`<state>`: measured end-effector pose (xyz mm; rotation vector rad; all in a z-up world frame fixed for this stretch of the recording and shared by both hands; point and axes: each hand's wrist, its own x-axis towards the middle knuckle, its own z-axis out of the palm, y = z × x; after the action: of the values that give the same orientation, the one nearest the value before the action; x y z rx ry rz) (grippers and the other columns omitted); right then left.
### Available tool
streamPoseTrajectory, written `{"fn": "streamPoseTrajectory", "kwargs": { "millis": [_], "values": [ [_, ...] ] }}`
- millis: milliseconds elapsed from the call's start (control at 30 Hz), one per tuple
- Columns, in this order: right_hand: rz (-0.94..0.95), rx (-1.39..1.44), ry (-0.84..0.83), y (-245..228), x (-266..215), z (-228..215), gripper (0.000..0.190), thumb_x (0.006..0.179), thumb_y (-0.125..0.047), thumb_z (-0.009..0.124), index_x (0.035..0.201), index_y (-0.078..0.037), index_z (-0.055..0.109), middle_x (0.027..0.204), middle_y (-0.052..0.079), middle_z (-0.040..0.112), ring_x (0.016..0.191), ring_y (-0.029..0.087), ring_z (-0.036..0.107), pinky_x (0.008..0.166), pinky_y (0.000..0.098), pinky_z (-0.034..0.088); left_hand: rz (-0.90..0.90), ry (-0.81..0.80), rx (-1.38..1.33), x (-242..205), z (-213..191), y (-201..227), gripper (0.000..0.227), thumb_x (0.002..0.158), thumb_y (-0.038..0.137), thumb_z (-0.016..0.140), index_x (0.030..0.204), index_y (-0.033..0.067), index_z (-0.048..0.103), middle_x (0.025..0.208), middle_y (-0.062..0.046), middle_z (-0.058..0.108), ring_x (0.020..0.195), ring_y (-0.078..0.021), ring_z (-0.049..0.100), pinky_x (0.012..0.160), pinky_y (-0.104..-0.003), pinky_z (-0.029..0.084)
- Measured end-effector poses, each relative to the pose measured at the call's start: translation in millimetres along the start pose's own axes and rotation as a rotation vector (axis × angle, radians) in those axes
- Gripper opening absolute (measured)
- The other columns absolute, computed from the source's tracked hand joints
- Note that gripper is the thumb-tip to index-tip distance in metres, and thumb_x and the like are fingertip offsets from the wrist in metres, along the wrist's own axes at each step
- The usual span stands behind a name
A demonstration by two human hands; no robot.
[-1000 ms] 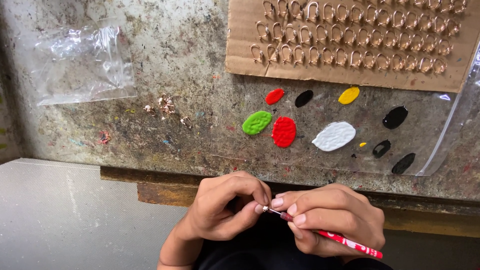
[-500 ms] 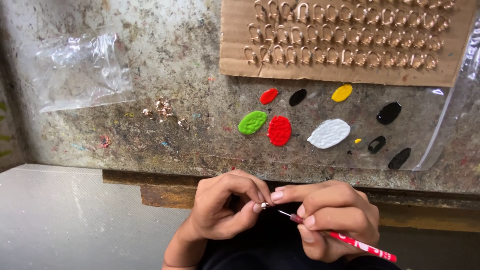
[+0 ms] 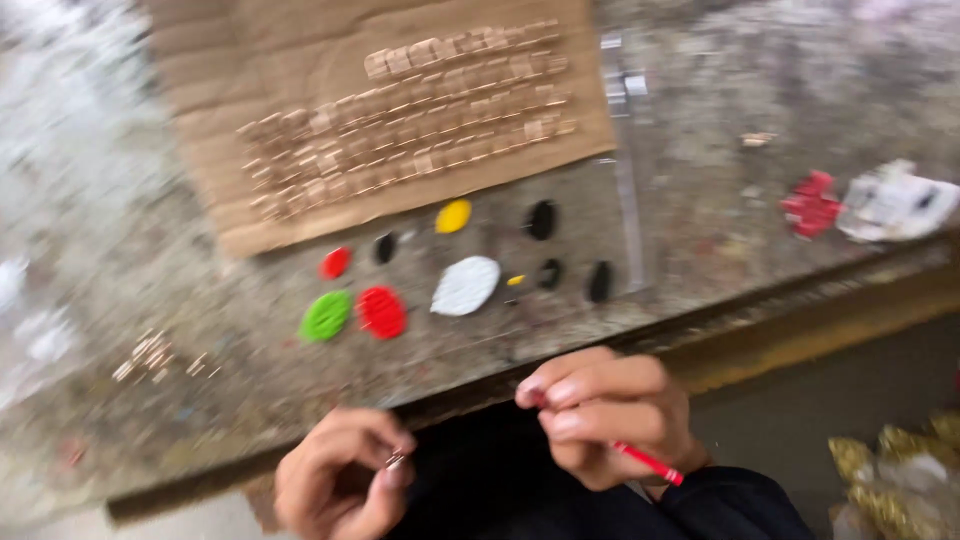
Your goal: Painting small black details onto gold-colored jewelry components using a fine brush.
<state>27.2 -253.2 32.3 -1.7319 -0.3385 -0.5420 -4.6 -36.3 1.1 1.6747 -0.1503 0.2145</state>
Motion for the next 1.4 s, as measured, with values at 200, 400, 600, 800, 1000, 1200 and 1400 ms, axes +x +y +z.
{"fn": "streamPoseTrajectory", "kwargs": {
  "millis": [200, 400, 600, 800, 1000, 1200, 1400],
  "values": [
    [-0.274, -0.476, 0.593, 77.0, -1.7, -115.4, 0.019, 0.096, -0.01, 0.07, 0.097, -0.007, 0.051, 0.089, 0.014, 0.049, 0.068, 0.027, 0.053, 0.057, 0.0366, 0.054, -0.304, -0.065, -0.031, -20.4, 2.4, 5.1, 0.012, 0.08, 0.013, 0.075, 0.08, 0.0118, 0.063, 0.083, -0.008, 0.065, 0.062, -0.0084, 0.068, 0.053, -0.014, 0.064],
    [-0.183, -0.674, 0.67, 102.9, -13.2, -199.6, 0.016, 0.1, 0.0, 0.074, 0.1, 0.002, 0.058, 0.105, 0.022, 0.06, 0.094, 0.03, 0.063, 0.084, 0.0393, 0.057, -0.36, 0.083, 0.033, -50.2, 5.8, -29.8, 0.03, 0.06, 0.01, 0.085, 0.063, 0.01, 0.055, 0.072, -0.009, 0.062, 0.055, -0.0111, 0.065, 0.052, -0.016, 0.062],
    [-0.008, -0.747, 0.742, 105.9, -22.2, -190.9, 0.016, 0.099, 0.007, 0.072, 0.091, 0.003, 0.058, 0.099, 0.019, 0.059, 0.091, 0.025, 0.058, 0.08, 0.0369, 0.049, -0.247, -0.142, -0.002, -46.8, -18.1, -39.8, 0.019, 0.074, 0.004, 0.079, 0.084, 0.0111, 0.064, 0.085, -0.008, 0.071, 0.069, -0.0101, 0.076, 0.059, -0.016, 0.07],
    [-0.216, -0.787, 0.662, 88.6, -18.9, -152.9, 0.023, 0.106, -0.003, 0.07, 0.093, 0.007, 0.054, 0.094, 0.022, 0.053, 0.089, 0.032, 0.053, 0.081, 0.0448, 0.048, -0.019, 0.007, -0.009, 5.3, 3.3, 11.2, 0.013, 0.086, 0.007, 0.068, 0.076, 0.0029, 0.06, 0.064, -0.008, 0.068, 0.064, -0.0185, 0.072, 0.057, -0.022, 0.058],
    [-0.082, -0.267, 0.345, 55.2, -53.0, -40.9, 0.016, 0.094, -0.004, 0.064, 0.091, 0.001, 0.049, 0.099, 0.024, 0.05, 0.06, 0.031, 0.054, 0.056, 0.0379, 0.054, -0.03, -0.069, -0.136, 6.4, -24.9, 11.8, 0.007, 0.099, 0.007, 0.058, 0.093, 0.0044, 0.059, 0.077, -0.015, 0.073, 0.071, -0.0165, 0.073, 0.068, -0.025, 0.058],
    [-0.021, 0.069, -0.426, -14.3, -7.0, 34.0, 0.013, 0.085, -0.005, 0.075, 0.094, -0.009, 0.066, 0.098, 0.01, 0.069, 0.081, 0.021, 0.079, 0.075, 0.0297, 0.073, -0.099, -0.135, -0.128, 5.9, -43.2, 17.6, 0.008, 0.101, 0.002, 0.056, 0.096, -0.0017, 0.06, 0.089, -0.018, 0.069, 0.056, -0.0131, 0.064, 0.053, -0.018, 0.056],
    [0.039, 0.07, -0.535, -20.0, 10.4, 60.0, 0.009, 0.091, -0.006, 0.062, 0.09, -0.008, 0.053, 0.085, 0.009, 0.062, 0.082, 0.028, 0.083, 0.07, 0.026, 0.07, -0.169, -0.138, -0.103, 10.7, -45.3, 18.5, 0.009, 0.102, 0.004, 0.057, 0.096, -0.0002, 0.062, 0.093, -0.013, 0.068, 0.047, -0.0079, 0.052, 0.049, -0.016, 0.05]
  ]
}}
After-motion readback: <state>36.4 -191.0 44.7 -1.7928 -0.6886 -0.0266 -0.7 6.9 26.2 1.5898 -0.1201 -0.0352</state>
